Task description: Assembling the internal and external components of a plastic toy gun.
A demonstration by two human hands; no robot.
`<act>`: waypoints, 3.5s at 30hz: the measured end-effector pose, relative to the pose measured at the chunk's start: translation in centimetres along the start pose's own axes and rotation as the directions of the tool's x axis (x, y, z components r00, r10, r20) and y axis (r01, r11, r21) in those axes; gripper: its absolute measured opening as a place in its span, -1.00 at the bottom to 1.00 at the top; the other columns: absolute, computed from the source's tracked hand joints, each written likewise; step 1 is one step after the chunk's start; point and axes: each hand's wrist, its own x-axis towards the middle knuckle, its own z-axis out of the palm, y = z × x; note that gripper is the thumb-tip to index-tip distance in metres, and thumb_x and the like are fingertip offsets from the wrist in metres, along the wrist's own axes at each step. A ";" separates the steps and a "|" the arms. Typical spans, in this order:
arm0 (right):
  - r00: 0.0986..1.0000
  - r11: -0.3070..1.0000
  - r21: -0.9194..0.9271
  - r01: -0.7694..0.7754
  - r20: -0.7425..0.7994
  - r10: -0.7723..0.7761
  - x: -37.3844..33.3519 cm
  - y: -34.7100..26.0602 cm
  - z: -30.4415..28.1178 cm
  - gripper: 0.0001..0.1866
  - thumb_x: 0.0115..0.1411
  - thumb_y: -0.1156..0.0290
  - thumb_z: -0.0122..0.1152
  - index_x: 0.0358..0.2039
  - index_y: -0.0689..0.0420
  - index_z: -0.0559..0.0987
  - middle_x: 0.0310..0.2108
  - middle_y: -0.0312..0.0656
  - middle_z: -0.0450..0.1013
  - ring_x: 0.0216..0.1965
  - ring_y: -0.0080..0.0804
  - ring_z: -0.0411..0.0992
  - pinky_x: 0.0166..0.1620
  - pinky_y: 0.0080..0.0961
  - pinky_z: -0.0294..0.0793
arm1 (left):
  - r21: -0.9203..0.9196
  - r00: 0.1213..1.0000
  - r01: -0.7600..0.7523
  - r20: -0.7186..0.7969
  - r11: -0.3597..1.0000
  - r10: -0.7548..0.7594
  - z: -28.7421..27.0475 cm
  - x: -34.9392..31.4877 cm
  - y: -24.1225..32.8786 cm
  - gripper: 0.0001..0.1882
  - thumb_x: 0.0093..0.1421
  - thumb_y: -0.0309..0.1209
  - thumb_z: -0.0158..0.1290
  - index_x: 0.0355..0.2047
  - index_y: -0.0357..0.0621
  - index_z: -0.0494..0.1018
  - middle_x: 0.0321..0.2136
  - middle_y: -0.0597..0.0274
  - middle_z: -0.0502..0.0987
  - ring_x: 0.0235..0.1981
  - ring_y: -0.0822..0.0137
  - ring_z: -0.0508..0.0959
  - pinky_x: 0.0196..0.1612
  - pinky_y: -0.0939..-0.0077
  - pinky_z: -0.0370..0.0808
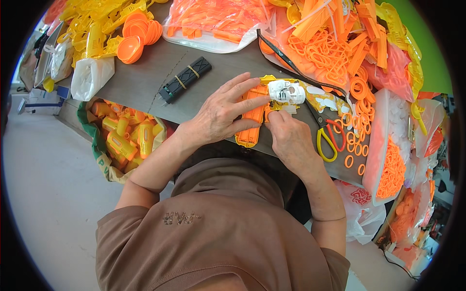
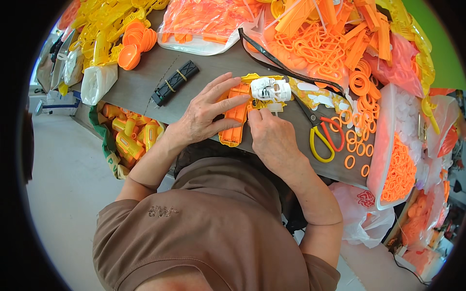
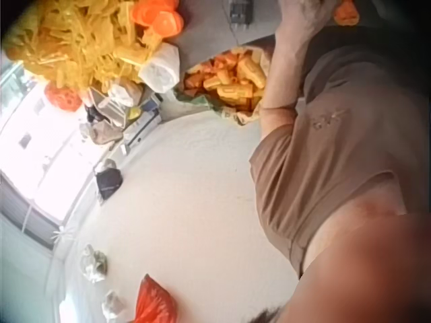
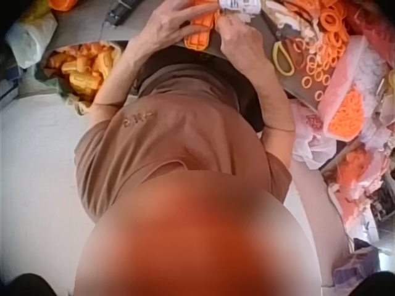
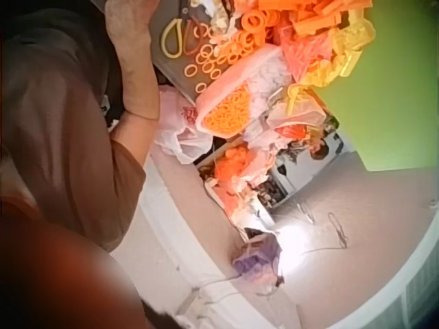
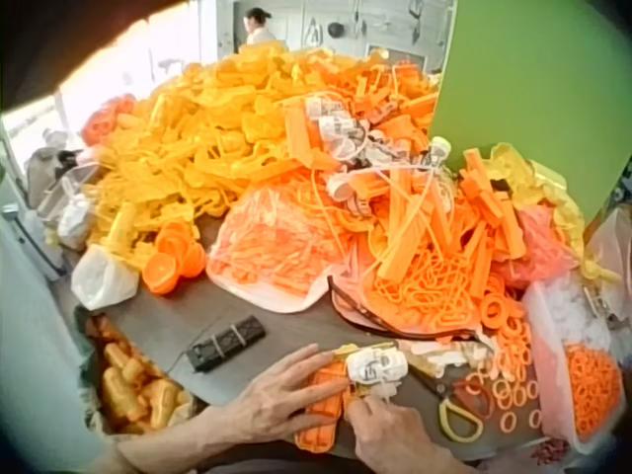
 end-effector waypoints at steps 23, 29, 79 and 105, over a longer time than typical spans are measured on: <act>1.000 0.996 0.088 -0.011 0.000 0.011 1.0 0.1 -3.2 -0.88 0.14 0.43 0.08 -0.41 0.23 0.44 -0.47 0.03 0.41 -0.46 -0.12 0.46 -0.40 -0.25 0.39 | 0.122 0.998 -0.037 0.057 0.992 0.030 0.2 0.0 0.2 -0.65 0.06 -0.34 0.14 -0.09 0.10 0.51 0.11 -0.06 0.22 0.15 -0.15 0.22 0.12 0.09 0.31; 0.990 0.994 0.029 -0.104 -0.092 0.107 5.3 2.6 -4.8 -0.81 0.07 0.39 0.11 -0.49 0.29 0.45 -0.50 -0.02 0.38 -0.39 -0.09 0.41 -0.28 -0.26 0.36 | 0.119 0.997 -0.050 0.058 0.992 0.044 0.2 0.0 0.4 -0.65 0.07 -0.34 0.13 -0.08 0.13 0.50 0.11 -0.04 0.22 0.16 -0.14 0.21 0.13 0.10 0.31; 0.964 0.958 -0.220 0.186 0.232 -0.134 5.9 2.7 -5.1 -0.88 0.00 0.58 0.10 -0.43 0.31 0.38 -0.39 0.05 0.35 -0.31 -0.02 0.41 -0.25 -0.22 0.42 | 0.114 0.996 -0.084 0.000 0.990 0.084 0.2 0.0 0.3 -0.69 0.03 -0.34 0.15 -0.16 0.13 0.56 0.07 -0.05 0.28 0.11 -0.11 0.29 0.08 0.15 0.37; 0.816 0.707 -0.428 0.563 0.148 -0.559 5.3 4.6 -4.0 -0.85 -0.08 0.51 0.12 -0.49 0.22 0.36 -0.50 -0.15 0.27 -0.45 -0.31 0.41 -0.41 -0.44 0.43 | 0.128 0.996 -0.086 0.008 0.988 0.086 0.2 0.0 0.3 -0.70 0.04 -0.34 0.15 -0.16 0.16 0.57 0.08 -0.04 0.28 0.13 -0.12 0.27 0.11 0.15 0.35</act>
